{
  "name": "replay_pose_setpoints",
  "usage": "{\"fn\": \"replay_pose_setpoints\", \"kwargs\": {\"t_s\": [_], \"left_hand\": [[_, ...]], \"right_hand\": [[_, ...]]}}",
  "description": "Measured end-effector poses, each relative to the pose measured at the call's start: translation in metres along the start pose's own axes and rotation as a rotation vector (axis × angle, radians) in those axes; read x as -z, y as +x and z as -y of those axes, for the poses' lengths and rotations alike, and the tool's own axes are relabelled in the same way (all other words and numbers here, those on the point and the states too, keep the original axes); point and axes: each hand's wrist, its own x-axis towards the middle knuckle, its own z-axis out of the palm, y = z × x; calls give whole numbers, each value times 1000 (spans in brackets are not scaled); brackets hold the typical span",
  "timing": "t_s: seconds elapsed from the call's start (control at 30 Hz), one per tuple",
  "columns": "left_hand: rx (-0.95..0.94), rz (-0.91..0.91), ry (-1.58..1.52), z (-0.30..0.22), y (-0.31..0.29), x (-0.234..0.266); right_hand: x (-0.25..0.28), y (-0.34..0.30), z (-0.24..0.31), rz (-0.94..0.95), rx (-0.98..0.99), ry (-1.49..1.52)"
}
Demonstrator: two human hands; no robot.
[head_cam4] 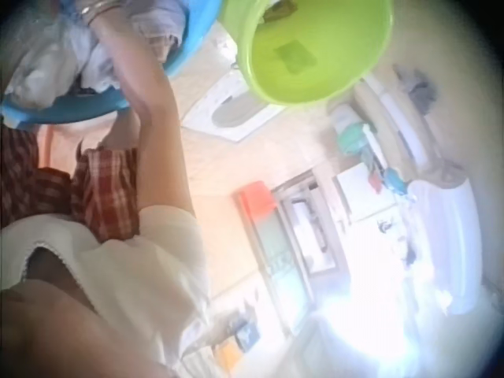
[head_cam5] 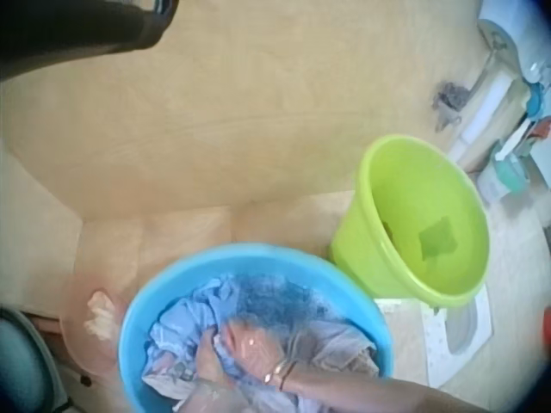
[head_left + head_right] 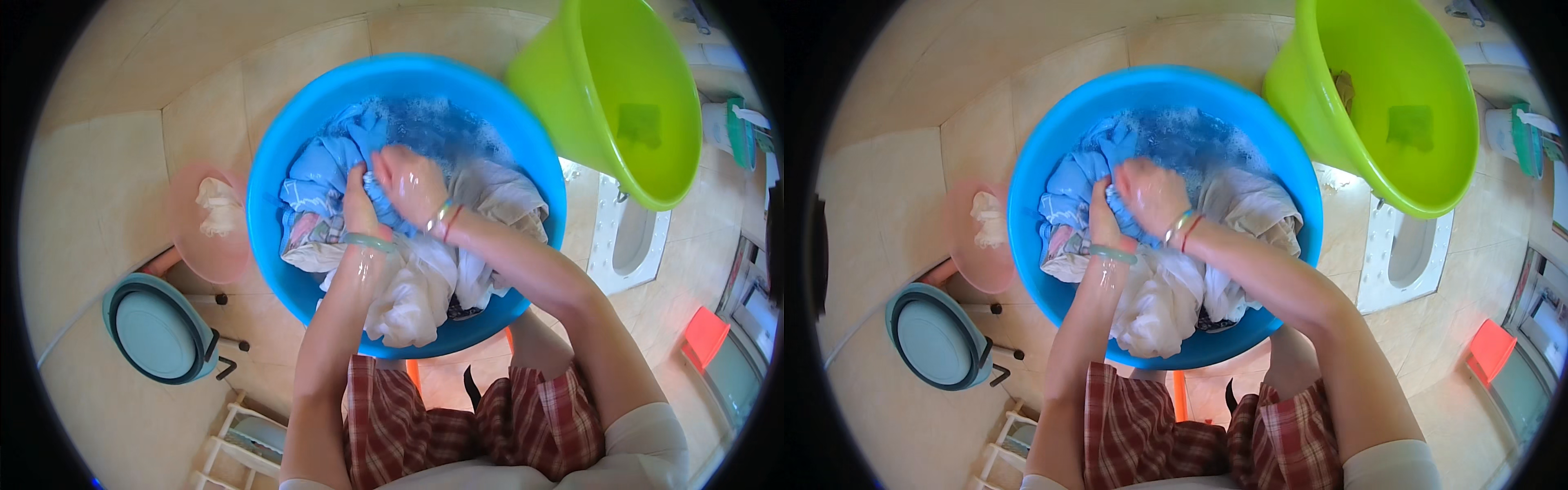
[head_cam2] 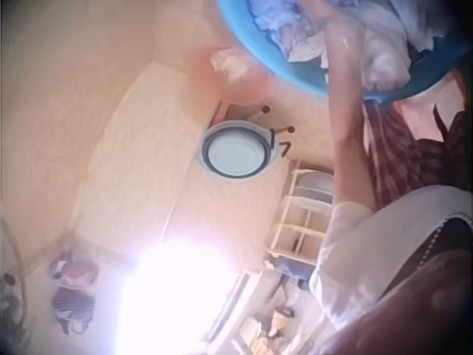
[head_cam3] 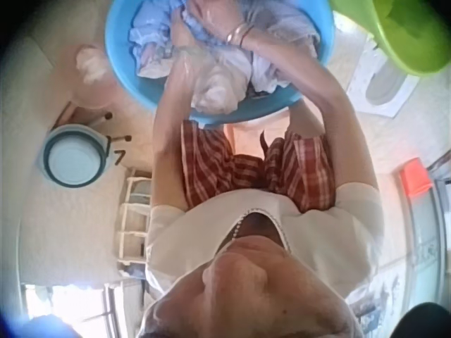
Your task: The person hand-washes a mixed load of clothes in a blue basin filled with soapy water. They repeatedly submerge, agitate, and wring out garments, then transfer them one by one into a green bucket beside the basin.
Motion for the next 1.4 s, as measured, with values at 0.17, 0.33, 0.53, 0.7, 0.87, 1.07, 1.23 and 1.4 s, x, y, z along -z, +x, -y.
{"fn": "replay_pose_setpoints", "kwargs": {"t_s": [0.17, 0.33, 0.53, 0.7, 0.87, 1.07, 1.23, 1.4], "left_hand": [[141, 421, -184, -23, 12, 29], [-177, 7, 171, 4, -10, -23], [-106, 231, 226, -26, 25, -2], [-89, 87, 265, -19, 43, -8], [-15, 489, 238, -19, 29, 5], [128, 729, -51, -22, 40, 50], [-190, 586, -67, -2, 26, 49], [-24, 35, 18, 7, -8, -14]], "right_hand": [[7, -11, 38, 223, 168, 59], [0, 36, -58, 177, 2, -120], [11, 7, -80, 333, -77, -205], [12, 24, -57, 239, -408, -122], [17, -16, 0, 206, 190, 202], [20, -40, 78, 280, 447, 155], [-4, 29, 17, 137, 117, -24], [-11, 25, -26, 56, -81, -184]]}}
